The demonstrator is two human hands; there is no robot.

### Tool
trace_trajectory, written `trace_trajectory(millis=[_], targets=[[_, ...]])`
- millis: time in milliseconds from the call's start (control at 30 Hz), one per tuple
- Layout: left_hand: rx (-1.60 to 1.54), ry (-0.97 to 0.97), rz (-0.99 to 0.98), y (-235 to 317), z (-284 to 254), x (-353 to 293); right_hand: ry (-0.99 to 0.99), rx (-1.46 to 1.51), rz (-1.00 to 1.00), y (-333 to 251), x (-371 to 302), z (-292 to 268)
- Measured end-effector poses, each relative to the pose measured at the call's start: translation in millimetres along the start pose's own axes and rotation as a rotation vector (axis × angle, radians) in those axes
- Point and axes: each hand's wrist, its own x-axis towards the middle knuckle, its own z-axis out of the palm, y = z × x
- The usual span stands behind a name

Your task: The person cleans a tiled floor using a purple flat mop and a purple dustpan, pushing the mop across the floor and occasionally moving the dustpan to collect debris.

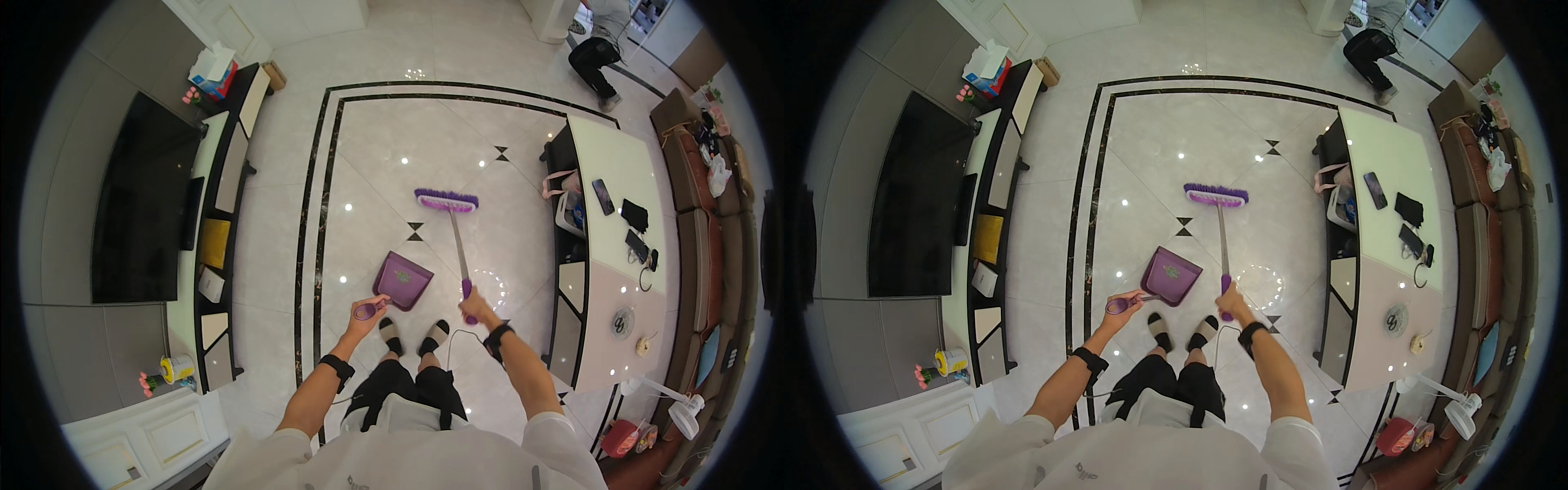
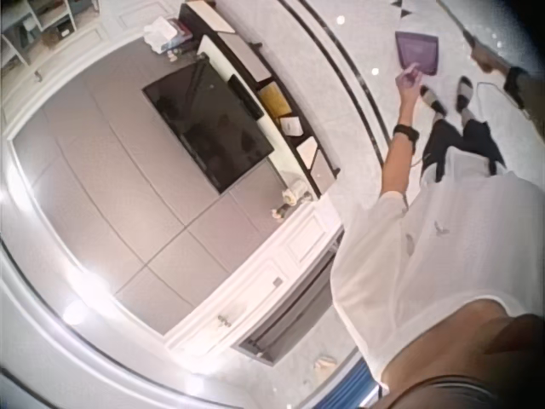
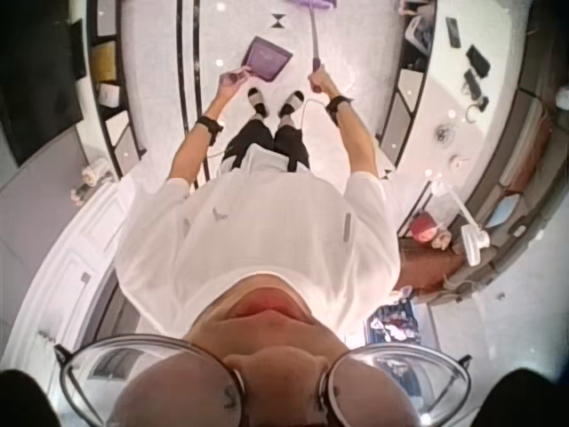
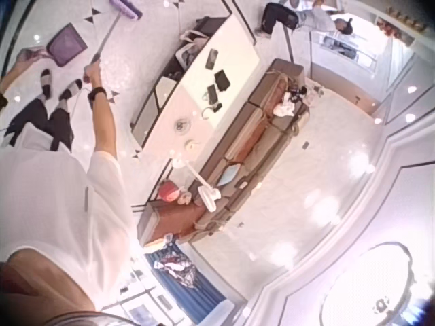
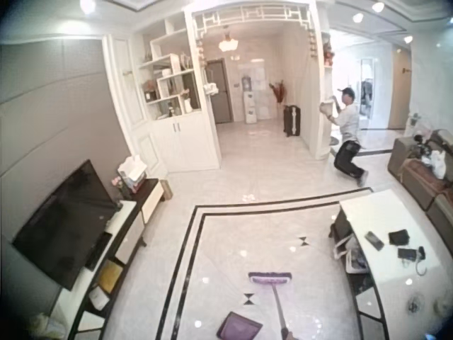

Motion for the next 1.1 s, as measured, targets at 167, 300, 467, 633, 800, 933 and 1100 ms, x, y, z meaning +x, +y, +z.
trace_trajectory(millis=[167,300,467,633,800,933,1100], targets=[[-0.045,0.001,0.020,-4,-9,14,-0.185,-0.029,0.066,25,-87,29],[-0.091,-0.026,-0.037,-4,-4,28,-0.458,0.162,0.193,-5,-153,1],[-0.071,-0.028,-0.040,14,-10,60,-0.627,0.543,0.495,-54,-176,-54],[0.051,0.012,-0.035,40,-28,119,-0.568,0.570,0.473,-84,-191,-117],[0.006,-0.023,-0.061,81,-20,214,-0.475,0.586,0.396,-116,-162,-211],[0.004,-0.095,-0.087,130,5,322,-0.337,0.618,0.324,-145,-83,-291],[0.030,-0.246,-0.155,186,39,454,-0.144,0.618,0.132,-173,28,-352]])
